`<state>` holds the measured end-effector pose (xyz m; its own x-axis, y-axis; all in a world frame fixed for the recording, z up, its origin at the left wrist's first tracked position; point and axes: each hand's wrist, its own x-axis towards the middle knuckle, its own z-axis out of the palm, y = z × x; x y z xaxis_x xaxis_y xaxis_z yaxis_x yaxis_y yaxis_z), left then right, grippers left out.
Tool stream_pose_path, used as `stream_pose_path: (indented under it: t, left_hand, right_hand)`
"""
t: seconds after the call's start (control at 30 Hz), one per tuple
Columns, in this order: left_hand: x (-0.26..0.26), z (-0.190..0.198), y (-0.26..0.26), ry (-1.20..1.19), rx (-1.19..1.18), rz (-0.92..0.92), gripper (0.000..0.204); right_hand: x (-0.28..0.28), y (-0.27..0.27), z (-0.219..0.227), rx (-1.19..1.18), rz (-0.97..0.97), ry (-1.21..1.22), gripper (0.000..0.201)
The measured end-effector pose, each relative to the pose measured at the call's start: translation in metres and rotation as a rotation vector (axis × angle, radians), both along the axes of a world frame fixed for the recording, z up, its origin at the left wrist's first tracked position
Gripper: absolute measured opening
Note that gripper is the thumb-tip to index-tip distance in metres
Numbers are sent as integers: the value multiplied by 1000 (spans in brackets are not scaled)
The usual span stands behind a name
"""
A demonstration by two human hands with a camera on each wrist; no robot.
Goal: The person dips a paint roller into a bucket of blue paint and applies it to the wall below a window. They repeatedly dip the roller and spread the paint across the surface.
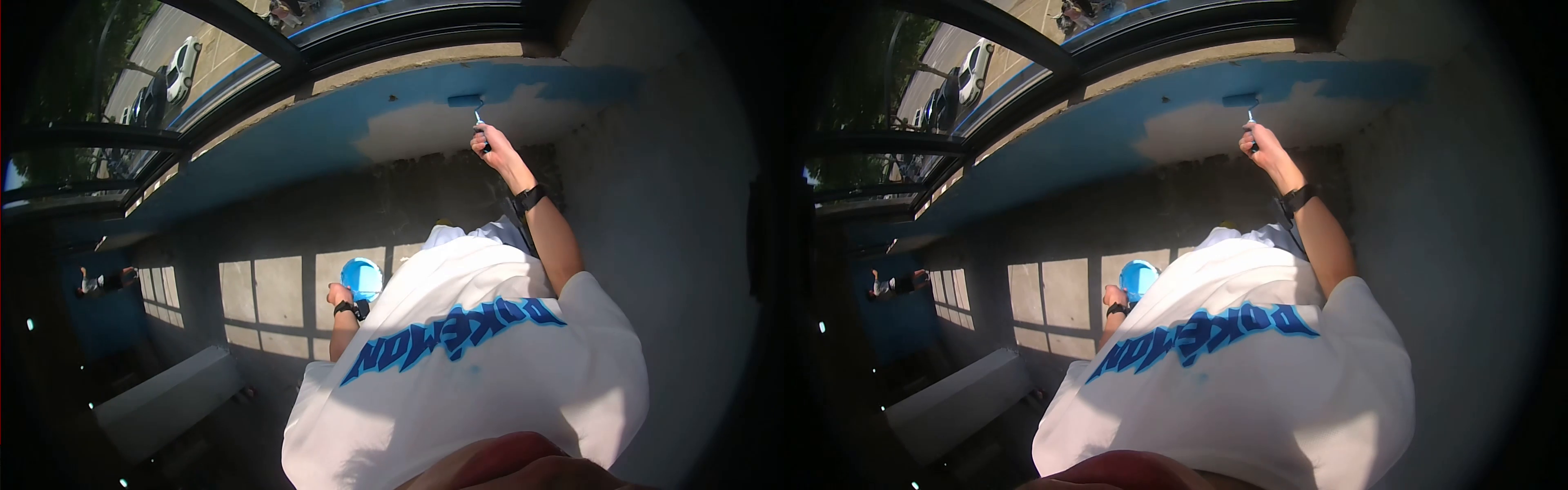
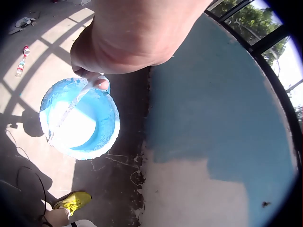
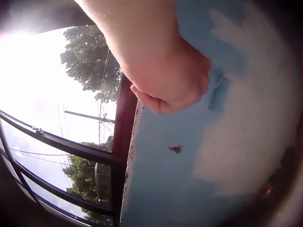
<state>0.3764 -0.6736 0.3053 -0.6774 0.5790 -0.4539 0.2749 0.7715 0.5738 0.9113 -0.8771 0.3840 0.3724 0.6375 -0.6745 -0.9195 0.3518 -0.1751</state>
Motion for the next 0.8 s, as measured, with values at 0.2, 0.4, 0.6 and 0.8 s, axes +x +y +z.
stream_pose_path:
  t: [0.2, 0.4, 0.6, 0.8]
  left_hand:
    - [-9, -10, 5, -13, 66, 90, 37]
    - [4, -6, -4, 14, 97, -24, 35]
    - [31, 5, -3, 18, 33, -91, 39]
    - [34, 14, -18, -64, 59, -128, 40]
  right_hand:
    - [8, -31, 34, -69, 64, -85, 24]
    - [22, -91, 97, -21, 11, -126, 20]
    - [35, -141, 120, -45, -50, -152, 21]
    - [68, -177, 108, -15, 3, -149, 19]
